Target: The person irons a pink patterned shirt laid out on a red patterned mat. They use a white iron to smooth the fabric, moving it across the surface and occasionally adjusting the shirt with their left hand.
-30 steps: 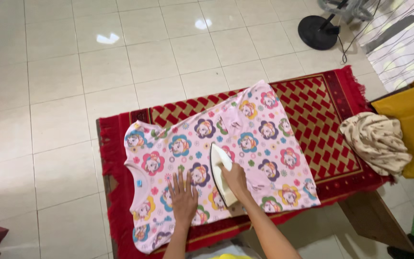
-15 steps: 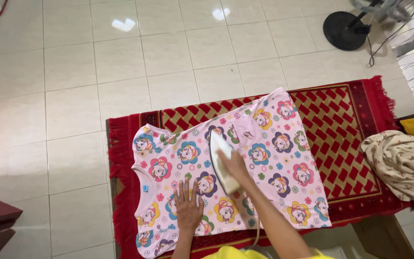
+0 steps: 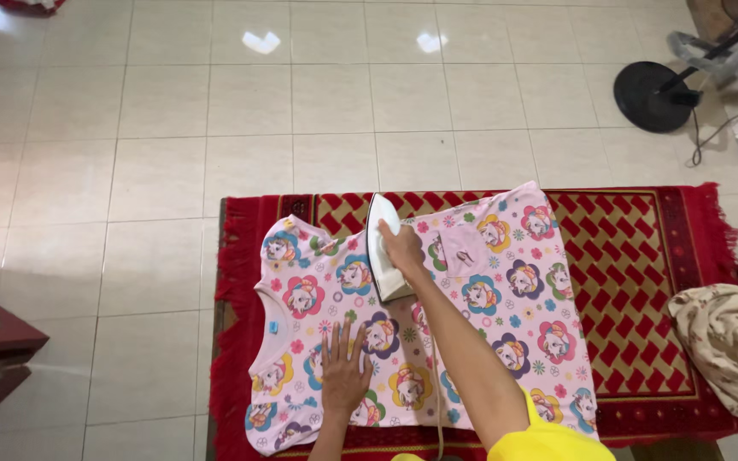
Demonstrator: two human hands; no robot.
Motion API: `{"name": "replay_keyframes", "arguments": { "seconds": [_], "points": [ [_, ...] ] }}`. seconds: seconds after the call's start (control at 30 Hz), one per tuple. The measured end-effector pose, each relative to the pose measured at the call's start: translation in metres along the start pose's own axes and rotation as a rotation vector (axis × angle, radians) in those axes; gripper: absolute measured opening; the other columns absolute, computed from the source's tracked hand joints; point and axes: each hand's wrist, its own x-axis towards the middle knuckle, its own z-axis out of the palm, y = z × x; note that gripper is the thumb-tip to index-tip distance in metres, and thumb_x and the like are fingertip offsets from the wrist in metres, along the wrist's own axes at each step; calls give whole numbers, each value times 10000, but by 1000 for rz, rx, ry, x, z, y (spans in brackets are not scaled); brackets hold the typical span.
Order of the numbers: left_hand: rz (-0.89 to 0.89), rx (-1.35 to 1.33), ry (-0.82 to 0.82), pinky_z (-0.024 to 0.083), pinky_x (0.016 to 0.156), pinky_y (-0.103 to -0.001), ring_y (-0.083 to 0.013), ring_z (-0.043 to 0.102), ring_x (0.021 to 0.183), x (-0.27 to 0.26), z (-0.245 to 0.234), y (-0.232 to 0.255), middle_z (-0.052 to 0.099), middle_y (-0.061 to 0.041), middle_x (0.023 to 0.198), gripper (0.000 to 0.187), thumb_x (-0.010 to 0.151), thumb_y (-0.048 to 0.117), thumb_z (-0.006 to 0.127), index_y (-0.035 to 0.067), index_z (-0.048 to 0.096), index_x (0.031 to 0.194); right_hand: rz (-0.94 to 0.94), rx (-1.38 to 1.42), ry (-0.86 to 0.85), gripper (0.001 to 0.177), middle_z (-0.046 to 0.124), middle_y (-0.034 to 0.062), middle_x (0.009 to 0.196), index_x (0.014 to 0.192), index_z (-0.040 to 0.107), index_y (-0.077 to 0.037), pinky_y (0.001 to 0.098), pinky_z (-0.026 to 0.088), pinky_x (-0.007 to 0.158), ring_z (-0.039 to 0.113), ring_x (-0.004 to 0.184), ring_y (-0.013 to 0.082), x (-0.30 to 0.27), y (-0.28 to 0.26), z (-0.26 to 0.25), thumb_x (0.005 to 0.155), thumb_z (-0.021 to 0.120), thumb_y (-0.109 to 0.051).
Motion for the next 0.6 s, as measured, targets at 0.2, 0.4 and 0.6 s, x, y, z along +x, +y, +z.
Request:
{"name": "replay_keyframes", "arguments": {
  "seconds": [0.2,0.4,0.6],
  "points": [
    [-7,-29,6,180,1260,-516,-315,240,1544,-5,10,-6,294,-135,1649,648,972,248,498,105,323,1580,-27,-8,-230,672,710,185,721,881,713,82,430,551,561,716,613,265,-82,40,-5,921,623,-583],
    [-12,-11,170,146,1284,-529,-283,182,1555,-12,-16,-48,196,-144,1690,645,1041,337,475,151,258,1619,74,-63,-335,606,697,135,672,1119,695,2,435,468,490,608,516,240,-199,92,-2,941,595,-569],
    [-91,65,106,138,1242,-535,-307,145,1542,-18,-41,-77,203,-80,1668,679,968,393,495,212,283,1587,-117,-6,-117,647,722,220,705,897,745,64,431,550,568,734,621,287,-114,42,22,947,591,-562]
  ]
}}
